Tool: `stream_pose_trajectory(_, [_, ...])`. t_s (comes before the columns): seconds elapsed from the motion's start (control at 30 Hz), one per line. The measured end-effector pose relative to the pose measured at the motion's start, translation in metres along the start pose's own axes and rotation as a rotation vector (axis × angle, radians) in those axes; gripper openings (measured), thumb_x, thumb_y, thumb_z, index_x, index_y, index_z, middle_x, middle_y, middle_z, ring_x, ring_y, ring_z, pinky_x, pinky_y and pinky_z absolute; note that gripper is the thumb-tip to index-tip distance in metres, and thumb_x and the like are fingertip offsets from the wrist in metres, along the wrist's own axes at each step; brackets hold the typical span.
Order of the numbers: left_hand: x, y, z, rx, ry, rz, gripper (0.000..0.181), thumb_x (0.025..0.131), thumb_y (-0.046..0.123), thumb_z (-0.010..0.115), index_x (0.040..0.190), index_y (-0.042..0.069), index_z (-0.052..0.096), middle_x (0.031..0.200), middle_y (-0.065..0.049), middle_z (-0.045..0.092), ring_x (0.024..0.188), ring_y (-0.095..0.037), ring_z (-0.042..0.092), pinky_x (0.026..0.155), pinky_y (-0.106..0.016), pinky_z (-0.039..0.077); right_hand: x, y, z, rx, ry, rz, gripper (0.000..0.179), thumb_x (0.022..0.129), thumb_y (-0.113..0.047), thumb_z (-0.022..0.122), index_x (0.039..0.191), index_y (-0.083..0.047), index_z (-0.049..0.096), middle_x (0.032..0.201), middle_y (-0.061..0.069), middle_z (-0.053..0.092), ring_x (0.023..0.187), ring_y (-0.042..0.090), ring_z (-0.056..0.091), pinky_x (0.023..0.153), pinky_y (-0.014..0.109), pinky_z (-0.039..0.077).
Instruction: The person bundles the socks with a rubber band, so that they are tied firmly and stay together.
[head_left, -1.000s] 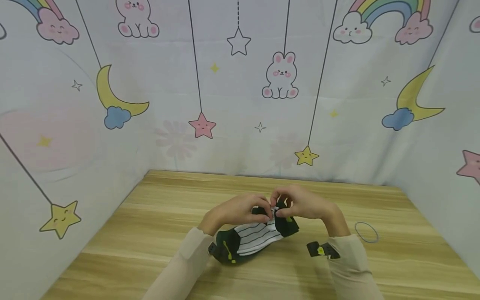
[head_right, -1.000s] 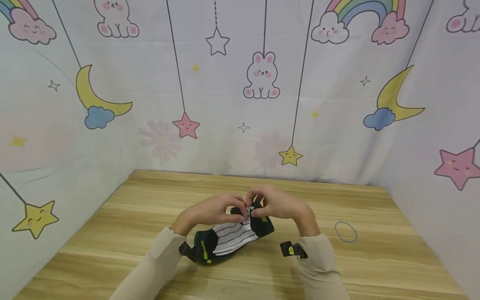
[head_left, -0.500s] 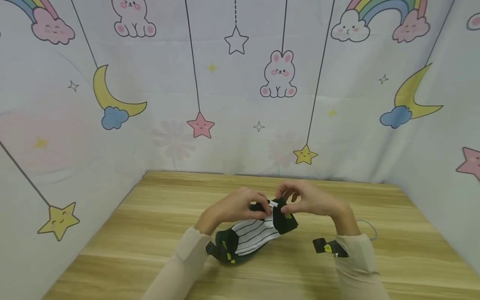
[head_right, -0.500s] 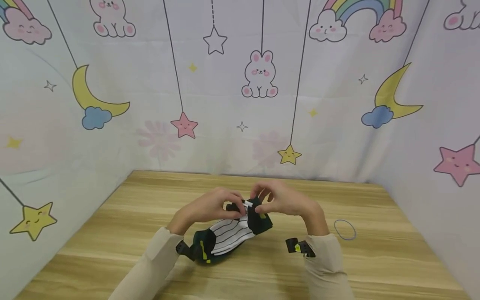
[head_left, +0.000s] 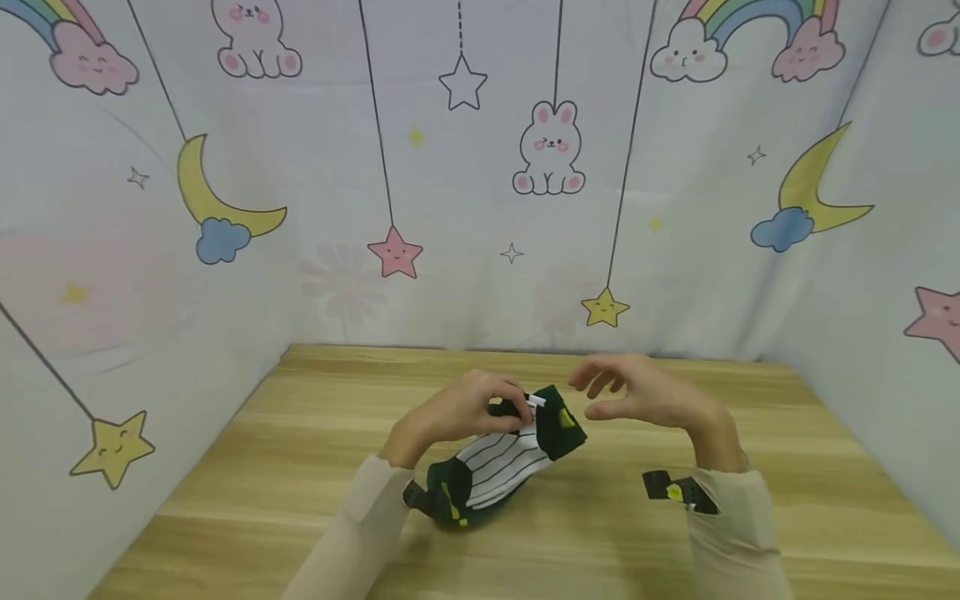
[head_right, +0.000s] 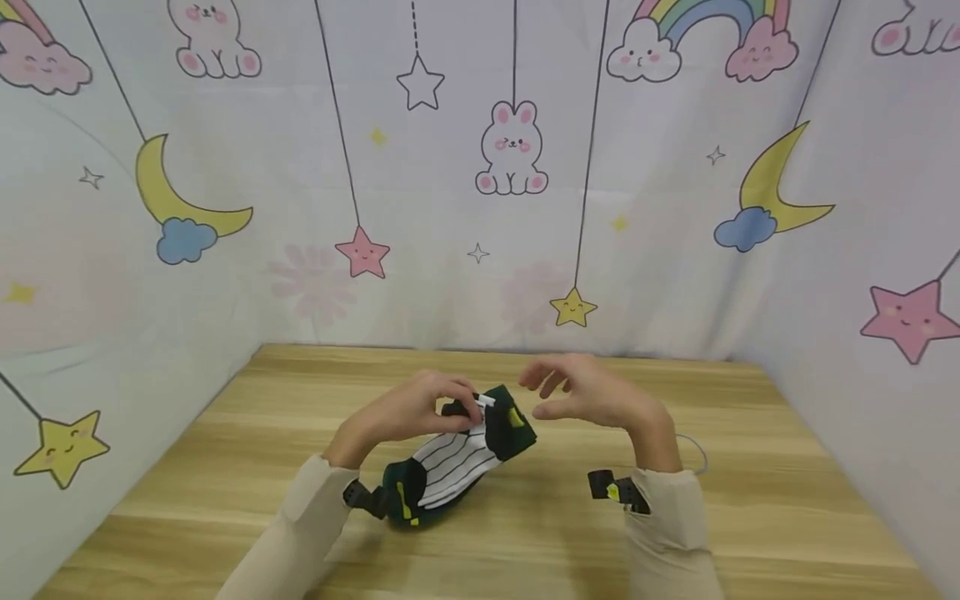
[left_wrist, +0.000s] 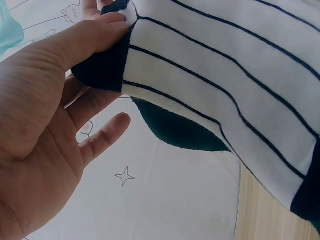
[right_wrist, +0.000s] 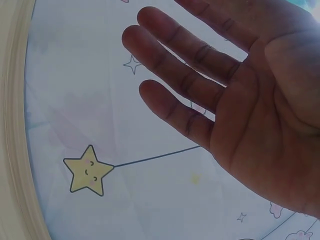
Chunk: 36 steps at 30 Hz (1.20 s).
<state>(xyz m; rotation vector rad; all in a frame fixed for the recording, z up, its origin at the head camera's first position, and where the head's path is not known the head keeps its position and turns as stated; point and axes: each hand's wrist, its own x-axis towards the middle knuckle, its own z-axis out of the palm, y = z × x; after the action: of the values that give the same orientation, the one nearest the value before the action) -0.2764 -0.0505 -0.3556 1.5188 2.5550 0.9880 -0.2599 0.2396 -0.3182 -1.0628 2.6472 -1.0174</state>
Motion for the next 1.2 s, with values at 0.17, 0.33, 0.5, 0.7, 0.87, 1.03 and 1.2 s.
stream_pose_trajectory(0.17, [0.002, -0.001, 0.001, 0.027, -0.012, 0.014, 0.007, 0.092, 0.010, 0.073, 0.097, 0.015, 0.075, 0.102, 0.007, 0.069, 0.093, -0.003, 0.062, 0.084, -0.021, 0.051, -0.006, 0.004, -0.006, -0.014, -0.008, 0.041, 0.033, 0.091, -0.026, 0.075, 0.120, -0.013, 0.066, 0.114, 0.001, 0.067, 0.104, 0.020, 0.065, 0.085, 0.036, 0.054])
stream_pose_trajectory(0.33, [0.002, -0.002, -0.001, 0.036, -0.004, 0.012, 0.008, 0.091, 0.009, 0.074, 0.096, 0.015, 0.074, 0.101, 0.007, 0.069, 0.092, -0.003, 0.061, 0.083, -0.021, 0.051, -0.013, 0.010, -0.012, -0.024, 0.011, 0.074, 0.030, 0.092, -0.023, 0.074, 0.119, -0.012, 0.067, 0.113, -0.001, 0.069, 0.102, 0.019, 0.066, 0.083, 0.035, 0.054])
stream_pose_trajectory(0.5, [0.000, -0.002, -0.003, 0.045, 0.002, 0.001, 0.008, 0.091, 0.008, 0.073, 0.096, 0.014, 0.074, 0.101, 0.007, 0.069, 0.093, -0.004, 0.062, 0.083, -0.022, 0.051, -0.024, 0.022, -0.021, -0.050, 0.029, 0.110, 0.030, 0.094, -0.021, 0.071, 0.121, -0.007, 0.067, 0.115, 0.003, 0.069, 0.101, 0.020, 0.066, 0.081, 0.033, 0.054])
stream_pose_trajectory(0.7, [0.003, -0.002, -0.001, 0.041, 0.018, 0.001, 0.007, 0.092, 0.010, 0.073, 0.097, 0.014, 0.074, 0.102, 0.007, 0.068, 0.094, -0.004, 0.061, 0.084, -0.022, 0.051, -0.036, 0.039, -0.032, -0.047, 0.018, 0.214, 0.030, 0.095, -0.018, 0.071, 0.121, -0.004, 0.067, 0.115, 0.006, 0.068, 0.101, 0.021, 0.066, 0.079, 0.033, 0.054])
stream_pose_trajectory(0.87, [0.000, -0.003, -0.003, 0.036, 0.021, -0.010, 0.007, 0.092, 0.010, 0.073, 0.097, 0.014, 0.075, 0.102, 0.007, 0.068, 0.093, -0.005, 0.061, 0.083, -0.022, 0.051, -0.040, 0.048, -0.034, -0.038, -0.006, 0.229, 0.031, 0.095, -0.020, 0.070, 0.122, -0.004, 0.066, 0.115, 0.007, 0.068, 0.102, 0.022, 0.066, 0.080, 0.037, 0.053])
stream_pose_trajectory(1.03, [0.001, -0.002, -0.009, 0.059, 0.032, -0.001, 0.006, 0.092, 0.010, 0.073, 0.097, 0.013, 0.075, 0.103, 0.005, 0.067, 0.094, -0.006, 0.061, 0.085, -0.023, 0.051, -0.045, 0.056, -0.036, -0.010, -0.007, 0.250, 0.035, 0.094, -0.020, 0.071, 0.124, -0.004, 0.065, 0.117, 0.011, 0.068, 0.104, 0.027, 0.065, 0.083, 0.039, 0.053])
stream_pose_trajectory(1.2, [0.001, -0.003, -0.010, 0.071, 0.025, -0.003, 0.006, 0.092, 0.010, 0.073, 0.097, 0.014, 0.074, 0.103, 0.005, 0.067, 0.094, -0.006, 0.061, 0.084, -0.023, 0.051, -0.053, 0.066, -0.038, -0.035, -0.045, 0.263, 0.035, 0.096, -0.017, 0.069, 0.125, 0.000, 0.064, 0.118, 0.016, 0.067, 0.106, 0.033, 0.065, 0.084, 0.043, 0.053])
